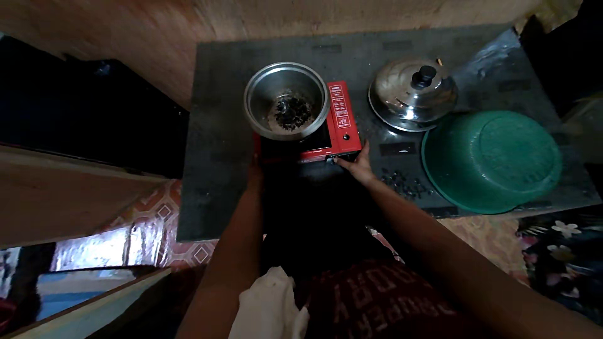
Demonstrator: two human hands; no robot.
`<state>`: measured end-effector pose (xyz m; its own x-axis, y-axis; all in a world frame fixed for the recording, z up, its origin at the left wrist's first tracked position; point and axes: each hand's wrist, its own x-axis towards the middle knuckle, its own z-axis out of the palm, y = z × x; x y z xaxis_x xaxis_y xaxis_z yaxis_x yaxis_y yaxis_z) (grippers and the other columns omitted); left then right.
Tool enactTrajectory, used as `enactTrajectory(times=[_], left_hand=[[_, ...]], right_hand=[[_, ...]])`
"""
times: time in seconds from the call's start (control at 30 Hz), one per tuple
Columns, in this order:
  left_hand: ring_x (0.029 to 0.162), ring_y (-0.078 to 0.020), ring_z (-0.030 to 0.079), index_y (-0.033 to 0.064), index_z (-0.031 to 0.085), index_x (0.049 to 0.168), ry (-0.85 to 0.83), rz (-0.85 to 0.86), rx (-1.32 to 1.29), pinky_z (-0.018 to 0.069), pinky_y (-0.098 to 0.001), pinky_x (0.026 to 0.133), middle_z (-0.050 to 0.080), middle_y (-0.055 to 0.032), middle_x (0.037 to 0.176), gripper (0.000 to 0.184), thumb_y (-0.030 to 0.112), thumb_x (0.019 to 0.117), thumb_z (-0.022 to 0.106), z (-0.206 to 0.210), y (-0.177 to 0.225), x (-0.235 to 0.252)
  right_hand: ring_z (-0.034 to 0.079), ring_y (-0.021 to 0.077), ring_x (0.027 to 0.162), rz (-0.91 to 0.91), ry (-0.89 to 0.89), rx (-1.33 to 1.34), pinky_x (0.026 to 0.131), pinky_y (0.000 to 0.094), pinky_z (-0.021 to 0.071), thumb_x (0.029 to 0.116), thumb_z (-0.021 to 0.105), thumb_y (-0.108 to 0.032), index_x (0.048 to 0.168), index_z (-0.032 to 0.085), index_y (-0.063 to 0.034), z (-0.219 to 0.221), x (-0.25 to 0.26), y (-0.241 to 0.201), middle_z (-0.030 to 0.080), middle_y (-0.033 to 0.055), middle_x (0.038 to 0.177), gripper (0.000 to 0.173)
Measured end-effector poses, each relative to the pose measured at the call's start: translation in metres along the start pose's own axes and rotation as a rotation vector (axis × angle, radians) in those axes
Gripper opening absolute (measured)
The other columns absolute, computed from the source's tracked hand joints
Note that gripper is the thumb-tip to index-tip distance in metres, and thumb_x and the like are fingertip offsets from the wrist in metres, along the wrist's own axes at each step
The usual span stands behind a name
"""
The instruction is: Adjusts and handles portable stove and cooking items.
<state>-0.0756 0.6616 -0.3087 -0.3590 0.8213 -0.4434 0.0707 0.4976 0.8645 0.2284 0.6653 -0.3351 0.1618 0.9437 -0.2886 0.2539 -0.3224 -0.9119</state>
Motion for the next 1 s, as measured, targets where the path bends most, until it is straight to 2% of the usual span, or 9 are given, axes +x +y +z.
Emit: enactTrajectory(times=[0.07, 0.27, 0.43, 0.6, 0.7, 0.8, 0.9, 0.93, 1.0], left_hand=[[0.135, -0.0313, 0.051, 0.0056, 0.034, 0.157, -0.008, -0.003, -0.002, 0.0426, -0.0491, 0.111, 0.047, -0.0228, 0.151, 0.055, 0.038, 0.1134, 0.028, 0.001, 0.001, -0.001], [0.135, -0.032, 0.051, 0.0039, 0.034, 0.156, -0.025, 0.008, 0.036, 0.0433, -0.0494, 0.11, 0.047, -0.0241, 0.151, 0.056, 0.039, 0.1134, 0.027, 0.001, 0.001, 0.001], [0.134, -0.0317, 0.052, 0.0055, 0.035, 0.157, -0.004, 0.001, 0.029, 0.0431, -0.0491, 0.11, 0.048, -0.0237, 0.15, 0.056, 0.04, 0.1132, 0.028, 0.002, 0.003, -0.001], [0.129, -0.0311, 0.055, 0.0037, 0.035, 0.155, -0.034, 0.034, 0.055, 0.0465, -0.0495, 0.107, 0.051, -0.0235, 0.146, 0.058, 0.042, 0.1129, 0.026, -0.001, -0.008, 0.007], [0.133, -0.0332, 0.052, 0.0032, 0.035, 0.155, -0.012, 0.027, 0.065, 0.0438, -0.0514, 0.109, 0.049, -0.0247, 0.149, 0.057, 0.041, 0.1132, 0.027, -0.001, -0.01, 0.01], [0.133, -0.032, 0.052, 0.0027, 0.035, 0.155, -0.032, 0.054, 0.081, 0.0432, -0.0498, 0.11, 0.048, -0.0246, 0.149, 0.057, 0.04, 0.1133, 0.026, -0.002, -0.009, 0.012], [0.127, -0.0338, 0.055, -0.0021, 0.04, 0.15, -0.018, 0.05, 0.127, 0.0445, -0.0494, 0.107, 0.052, -0.028, 0.142, 0.053, 0.034, 0.1139, 0.028, -0.004, 0.0, 0.006], [0.13, -0.0356, 0.054, -0.0027, 0.04, 0.15, -0.014, 0.04, 0.134, 0.043, -0.0505, 0.109, 0.052, -0.0291, 0.143, 0.053, 0.033, 0.1139, 0.028, -0.004, 0.002, 0.005], [0.131, -0.0367, 0.053, -0.0015, 0.042, 0.151, -0.003, 0.034, 0.153, 0.0423, -0.0517, 0.111, 0.052, -0.0287, 0.144, 0.053, 0.034, 0.1138, 0.029, -0.003, 0.004, 0.005]], right_hand=[[0.036, 0.0369, 0.148, 0.003, 0.022, -0.016, 0.118, 0.0501, 0.0377, 0.0719, 0.095, -0.02, 0.162, -0.004, -0.0041, 0.002, -0.001, 0.004, 0.022, 0.0268, 0.165, 0.135], [0.041, 0.0385, 0.145, 0.007, 0.043, -0.088, 0.117, 0.0515, 0.0387, 0.0736, 0.094, -0.022, 0.162, 0.003, -0.0013, 0.006, -0.001, 0.007, 0.033, 0.0286, 0.159, 0.128], [0.043, 0.0404, 0.143, -0.024, 0.069, -0.129, 0.117, 0.0527, 0.0389, 0.075, 0.093, -0.02, 0.16, 0.012, 0.0008, 0.01, 0.0, 0.012, 0.037, 0.0298, 0.156, 0.119], [0.045, 0.0444, 0.141, 0.003, 0.112, -0.249, 0.115, 0.0587, 0.0393, 0.074, 0.094, -0.026, 0.159, 0.017, 0.0012, 0.014, 0.001, 0.017, 0.04, 0.03, 0.154, 0.118], [0.045, 0.0467, 0.14, 0.026, 0.149, -0.366, 0.114, 0.0603, 0.0383, 0.076, 0.092, -0.028, 0.159, 0.019, 0.0014, 0.016, -0.004, 0.016, 0.041, 0.0309, 0.154, 0.115], [0.044, 0.0436, 0.142, 0.011, 0.136, -0.304, 0.117, 0.0562, 0.0369, 0.0781, 0.091, -0.026, 0.16, 0.02, 0.0013, 0.014, -0.005, 0.021, 0.041, 0.0296, 0.155, 0.111], [0.048, 0.0366, 0.139, 0.0, 0.071, -0.121, 0.115, 0.0472, 0.0419, 0.0832, 0.083, -0.01, 0.157, 0.026, 0.0031, 0.002, -0.011, 0.019, 0.044, 0.0282, 0.152, 0.094], [0.054, 0.0332, 0.133, 0.039, 0.076, -0.027, 0.111, 0.0433, 0.0465, 0.087, 0.077, -0.006, 0.154, 0.031, 0.0038, -0.001, -0.015, 0.016, 0.049, 0.0269, 0.147, 0.083], [0.064, 0.0264, 0.114, 0.178, 0.118, 0.186, 0.097, 0.0387, 0.0548, 0.1002, 0.061, -0.006, 0.145, 0.042, 0.0054, -0.004, -0.021, 0.006, 0.059, 0.0242, 0.132, 0.051]])
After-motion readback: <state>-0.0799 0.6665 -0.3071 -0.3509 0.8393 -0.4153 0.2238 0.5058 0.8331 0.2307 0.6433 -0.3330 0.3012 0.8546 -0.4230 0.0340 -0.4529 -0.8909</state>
